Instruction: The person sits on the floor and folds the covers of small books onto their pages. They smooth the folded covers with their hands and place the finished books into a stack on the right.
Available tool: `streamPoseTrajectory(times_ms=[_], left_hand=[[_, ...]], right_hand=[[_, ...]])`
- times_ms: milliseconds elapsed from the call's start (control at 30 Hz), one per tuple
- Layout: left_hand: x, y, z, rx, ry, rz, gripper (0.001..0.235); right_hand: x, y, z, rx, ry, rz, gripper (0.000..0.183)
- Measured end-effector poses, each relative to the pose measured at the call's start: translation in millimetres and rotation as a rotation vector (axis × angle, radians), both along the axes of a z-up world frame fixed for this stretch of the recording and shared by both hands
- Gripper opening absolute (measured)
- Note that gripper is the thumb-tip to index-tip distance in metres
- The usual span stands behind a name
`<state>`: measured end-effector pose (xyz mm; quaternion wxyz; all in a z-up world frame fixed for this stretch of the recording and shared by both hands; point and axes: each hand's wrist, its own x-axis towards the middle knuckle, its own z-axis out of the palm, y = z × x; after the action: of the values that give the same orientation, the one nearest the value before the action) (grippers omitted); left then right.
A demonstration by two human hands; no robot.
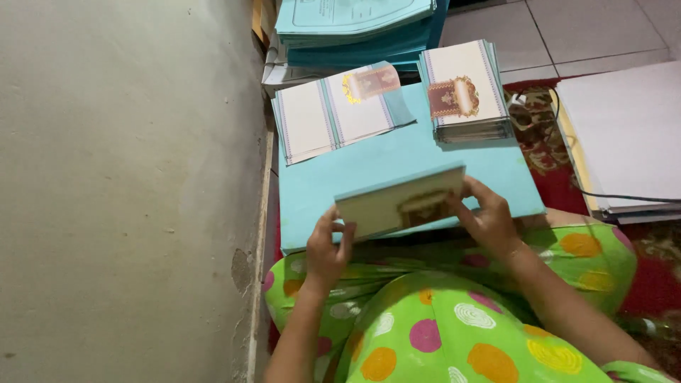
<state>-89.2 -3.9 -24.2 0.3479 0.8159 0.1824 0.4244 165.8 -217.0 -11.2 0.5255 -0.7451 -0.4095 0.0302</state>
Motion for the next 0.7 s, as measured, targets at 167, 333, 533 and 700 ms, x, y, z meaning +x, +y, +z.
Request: streamPoseTrajectory(times_ms=[167, 333, 533, 700], left_hand=[[34, -8, 3, 0.212, 0.415, 0.302, 0.094], [80, -24, 9, 0.350, 0.370, 0.335, 0.069], [101, -23, 14, 0.129, 0.904, 0.099, 0.067], [107, -29, 26, 0.072, 1.083, 0.219, 0.070]], right_hand=[[18, 35, -33, -0.291, -0.597, -0.187, 0.084], [-13, 69, -6, -0.241, -0.646, -0.141, 0.063], [-3, 89, -29, -0.639, -0.535, 0.133, 0.058], [-6, 80, -17, -0.807, -0.538, -0.065, 0.064]])
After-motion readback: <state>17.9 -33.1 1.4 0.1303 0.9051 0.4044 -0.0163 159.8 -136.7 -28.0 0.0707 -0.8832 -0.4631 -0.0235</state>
